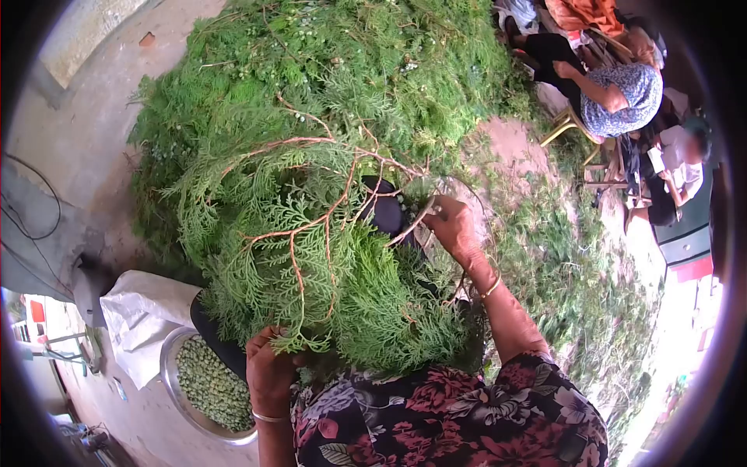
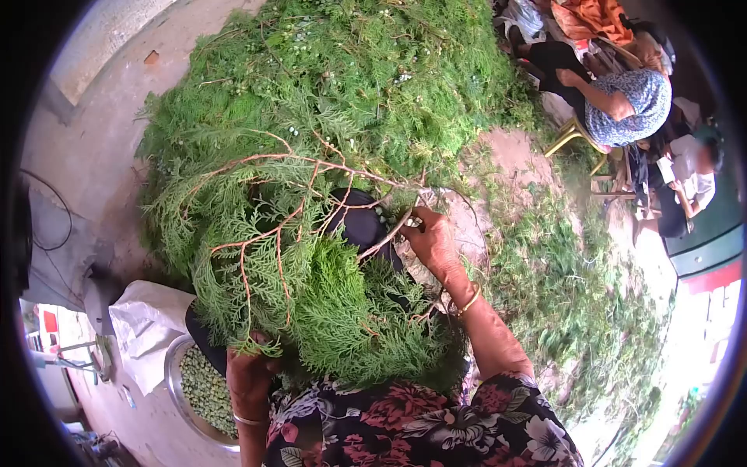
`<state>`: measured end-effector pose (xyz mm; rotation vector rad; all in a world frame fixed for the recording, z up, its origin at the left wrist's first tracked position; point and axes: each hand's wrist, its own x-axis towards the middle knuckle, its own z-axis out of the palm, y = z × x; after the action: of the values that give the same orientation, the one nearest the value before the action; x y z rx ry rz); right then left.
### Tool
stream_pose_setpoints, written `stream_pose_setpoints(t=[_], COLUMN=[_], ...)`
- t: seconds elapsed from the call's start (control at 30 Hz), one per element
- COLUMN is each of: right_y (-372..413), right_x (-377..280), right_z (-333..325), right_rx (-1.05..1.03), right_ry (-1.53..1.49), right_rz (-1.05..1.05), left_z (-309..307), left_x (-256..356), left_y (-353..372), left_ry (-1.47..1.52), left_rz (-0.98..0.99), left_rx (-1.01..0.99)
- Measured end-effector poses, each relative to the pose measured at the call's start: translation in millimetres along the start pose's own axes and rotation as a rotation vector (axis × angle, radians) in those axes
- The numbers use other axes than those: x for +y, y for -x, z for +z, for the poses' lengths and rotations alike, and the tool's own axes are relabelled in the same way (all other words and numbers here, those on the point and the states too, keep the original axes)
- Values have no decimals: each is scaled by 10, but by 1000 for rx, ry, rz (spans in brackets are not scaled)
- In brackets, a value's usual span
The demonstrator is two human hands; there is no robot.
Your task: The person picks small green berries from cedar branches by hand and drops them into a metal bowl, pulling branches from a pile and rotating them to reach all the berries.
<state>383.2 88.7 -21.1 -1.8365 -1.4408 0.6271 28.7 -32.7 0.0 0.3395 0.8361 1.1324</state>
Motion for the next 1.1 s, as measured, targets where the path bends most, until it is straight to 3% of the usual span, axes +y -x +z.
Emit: stream_pose_setpoints(t=[0.1,0.23,0.33,0.47,0.53,0.7,0.8,0.9,1.1], right_y=[-51,-145,-119,-101,-78,60,128,25,-26], right_x=[121,193,153,179,214,122,123,517,365], right_z=[30,90,161,184,133,43,195,405,334], right_rx=[-34,-187,-147,-264,-296,-298,-145,-184,-232], right_ry=[92,-34,-147,-377,-408,-715,-740,-573,-335], right_rz=[-3,-132,-15,144,133,188,311,266,159], left_z=[263,231,91,18,41,55,-9,-34,-173], left_x=[66,17,-54,-67,-114,-93,-119,-163,-192], left_y=[32,-8,-27,-66,-71,-65,-67,-80,-37], left_ry=[-82,-39,-1,-43,-8,85,97,126,183], left_rz=[11,21,30,-23,1,-39,-33,-38,-29], left_rx=[54,68,93,23,118,127,104,81,13])
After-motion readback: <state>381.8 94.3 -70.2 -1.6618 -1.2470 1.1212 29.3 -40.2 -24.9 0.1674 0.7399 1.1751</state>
